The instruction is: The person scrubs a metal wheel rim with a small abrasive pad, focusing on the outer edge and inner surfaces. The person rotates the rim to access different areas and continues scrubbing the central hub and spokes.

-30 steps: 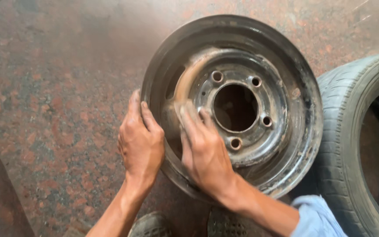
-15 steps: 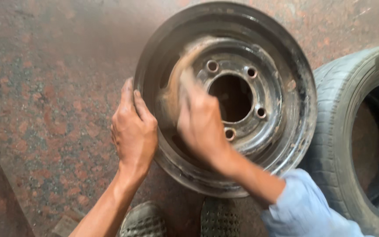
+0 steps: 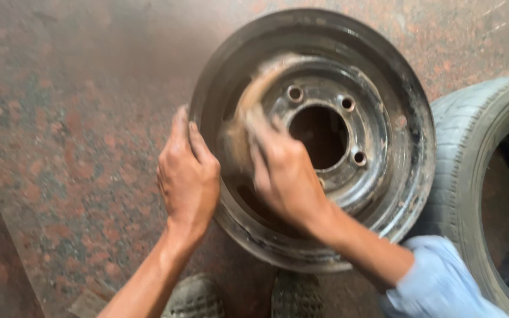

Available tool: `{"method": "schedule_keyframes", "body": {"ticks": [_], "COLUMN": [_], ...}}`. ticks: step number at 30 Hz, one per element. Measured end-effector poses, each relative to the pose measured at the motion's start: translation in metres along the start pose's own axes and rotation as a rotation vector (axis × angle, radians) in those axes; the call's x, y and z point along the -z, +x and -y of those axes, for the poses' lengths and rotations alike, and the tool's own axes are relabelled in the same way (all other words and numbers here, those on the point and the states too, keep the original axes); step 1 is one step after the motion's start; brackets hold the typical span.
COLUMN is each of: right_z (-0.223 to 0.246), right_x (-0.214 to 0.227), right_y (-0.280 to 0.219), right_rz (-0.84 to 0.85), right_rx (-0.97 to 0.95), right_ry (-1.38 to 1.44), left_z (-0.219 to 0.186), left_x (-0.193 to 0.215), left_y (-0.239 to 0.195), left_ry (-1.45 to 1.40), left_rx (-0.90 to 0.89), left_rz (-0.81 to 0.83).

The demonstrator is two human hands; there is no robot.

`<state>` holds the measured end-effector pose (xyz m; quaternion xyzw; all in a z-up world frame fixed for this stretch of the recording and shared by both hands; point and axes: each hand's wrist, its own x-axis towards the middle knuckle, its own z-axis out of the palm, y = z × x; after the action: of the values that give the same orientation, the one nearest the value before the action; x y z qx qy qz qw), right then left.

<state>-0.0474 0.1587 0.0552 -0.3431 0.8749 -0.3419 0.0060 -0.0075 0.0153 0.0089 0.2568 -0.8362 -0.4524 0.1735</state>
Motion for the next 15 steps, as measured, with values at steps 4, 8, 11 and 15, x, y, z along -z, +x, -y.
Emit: {"method": "schedule_keyframes", "body": {"ticks": [4, 8, 11, 15], "right_z": [0.009, 0.012, 0.010, 0.010], "right_x": [0.012, 0.010, 0.005, 0.029], "right_y": [-0.010, -0.003, -0.009, -0.024], "right_rz": [0.077, 0.086, 0.074, 0.241], "right_rx": [0.001, 0.041, 0.067, 0.109], "right_ry": [-0.002, -0.018, -0.077, -0.046], "left_z": [-0.003, -0.005, -0.003, -0.002], "left_x": [0.005, 0.004, 0.002, 0.003], "left_y": [-0.001, 0.003, -0.003, 0.002], "left_ry": [-0.020, -0.019, -0.028, 0.005], "left_rx": [0.062, 0.028, 0.056, -0.012], "left_rz": [0.028, 0.009, 0.033, 0.006]}}
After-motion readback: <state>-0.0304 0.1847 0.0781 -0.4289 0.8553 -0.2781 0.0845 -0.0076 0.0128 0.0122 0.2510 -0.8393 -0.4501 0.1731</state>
